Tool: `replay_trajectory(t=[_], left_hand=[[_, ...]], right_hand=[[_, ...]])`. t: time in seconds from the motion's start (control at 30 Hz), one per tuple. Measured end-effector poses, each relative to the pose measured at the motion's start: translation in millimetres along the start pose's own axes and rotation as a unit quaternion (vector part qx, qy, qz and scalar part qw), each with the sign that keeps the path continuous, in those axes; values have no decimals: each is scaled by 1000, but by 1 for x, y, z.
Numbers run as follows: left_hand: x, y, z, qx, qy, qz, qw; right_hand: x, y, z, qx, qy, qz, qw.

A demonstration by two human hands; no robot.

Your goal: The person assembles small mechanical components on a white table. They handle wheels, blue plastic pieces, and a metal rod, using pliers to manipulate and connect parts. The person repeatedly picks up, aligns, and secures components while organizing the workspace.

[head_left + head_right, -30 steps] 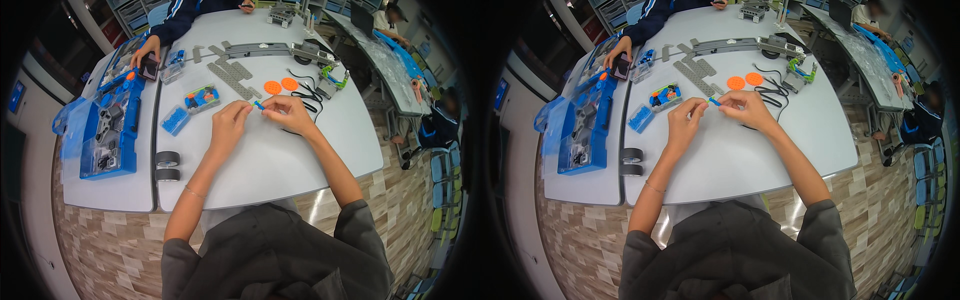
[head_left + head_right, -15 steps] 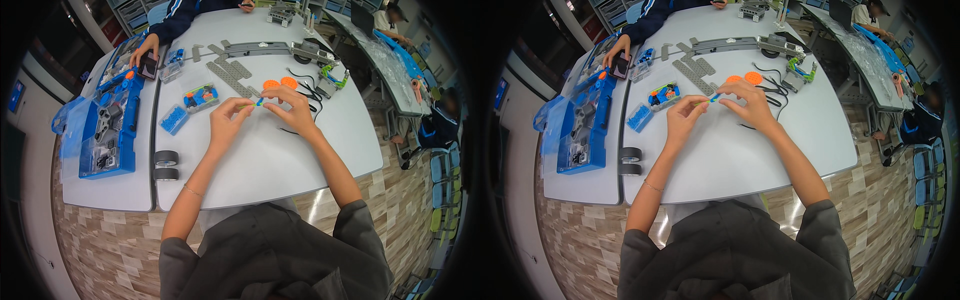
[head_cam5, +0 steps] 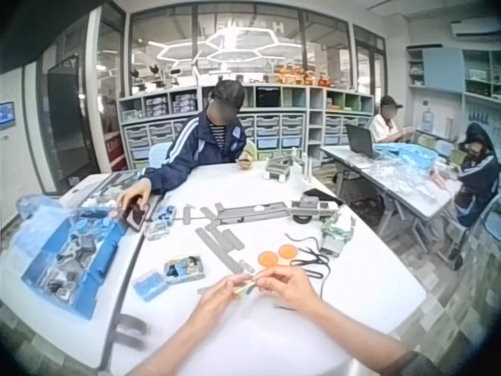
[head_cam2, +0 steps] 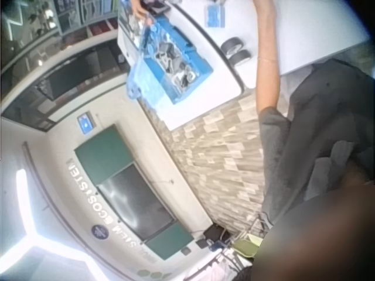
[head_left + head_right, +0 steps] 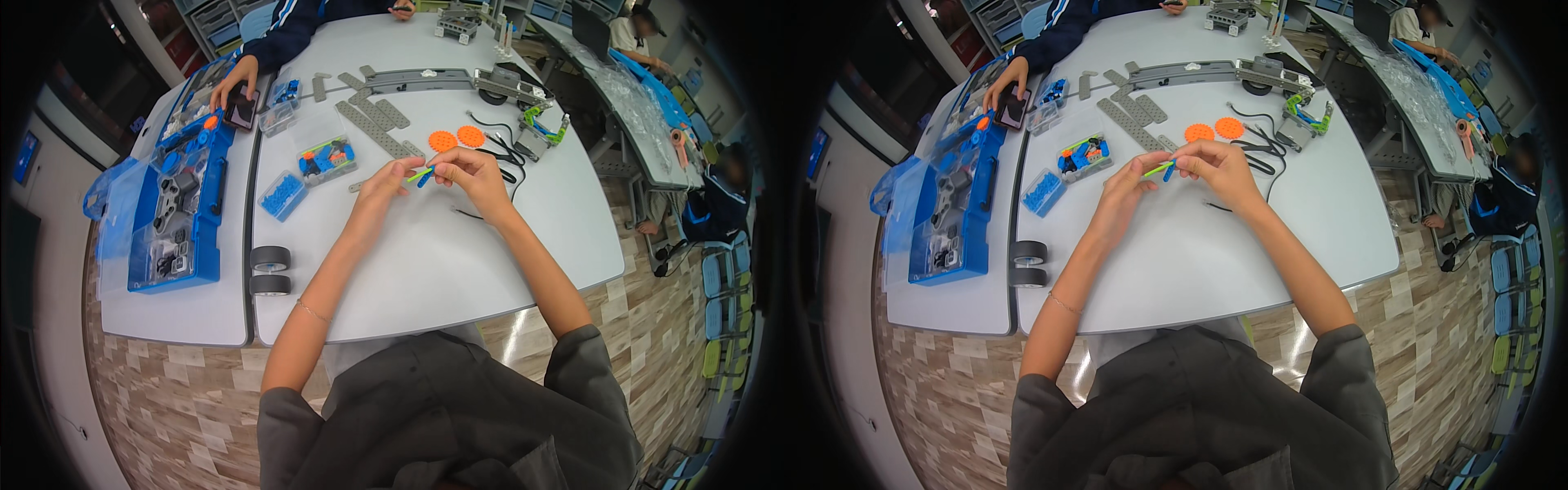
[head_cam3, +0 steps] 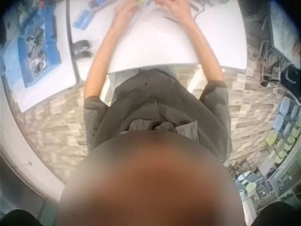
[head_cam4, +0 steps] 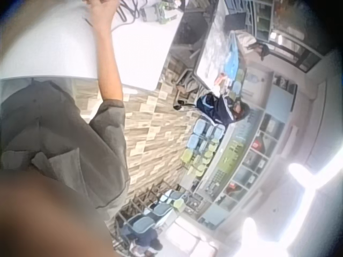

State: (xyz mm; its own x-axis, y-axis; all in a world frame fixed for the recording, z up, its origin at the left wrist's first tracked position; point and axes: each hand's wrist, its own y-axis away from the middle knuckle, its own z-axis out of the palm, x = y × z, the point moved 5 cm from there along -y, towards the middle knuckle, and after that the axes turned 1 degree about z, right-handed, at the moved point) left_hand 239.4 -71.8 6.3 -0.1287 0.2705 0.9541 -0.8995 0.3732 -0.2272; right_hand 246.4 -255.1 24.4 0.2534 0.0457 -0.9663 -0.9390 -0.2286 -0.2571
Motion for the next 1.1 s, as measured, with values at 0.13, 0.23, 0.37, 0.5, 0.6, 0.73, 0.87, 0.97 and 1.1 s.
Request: replay_trajectory(t=[0.13,0.23,0.37,0.5,0.6,0.73,0.87,0.97,1.1], left_hand=[[-3,1,6,-81,54,-45,994],[-2,3,7,-131,107,-63,984],[-5,5,8,-147,132,-86,976],[-12,5,9,-126,121,-105,979],[-16,2,7,-102,78,-80,988],[-23,4,6,-72,-105,-50,991],[-20,11,19,-82,-148,54,984],[-23,12,20,-61,-178,31,982],[-20,13,20,-57,-176,14,983]], right_hand=[[3,-2,-1,-24,-19,19,999],[6,-3,-4,-49,-11,29,998],[8,-4,-6,-77,10,39,996],[8,-3,-1,-73,38,48,995],[9,2,10,-65,43,48,996],[10,12,27,-128,88,67,986],[4,19,41,-142,171,22,975],[6,21,45,-111,173,24,978],[10,21,47,-64,183,23,981]])
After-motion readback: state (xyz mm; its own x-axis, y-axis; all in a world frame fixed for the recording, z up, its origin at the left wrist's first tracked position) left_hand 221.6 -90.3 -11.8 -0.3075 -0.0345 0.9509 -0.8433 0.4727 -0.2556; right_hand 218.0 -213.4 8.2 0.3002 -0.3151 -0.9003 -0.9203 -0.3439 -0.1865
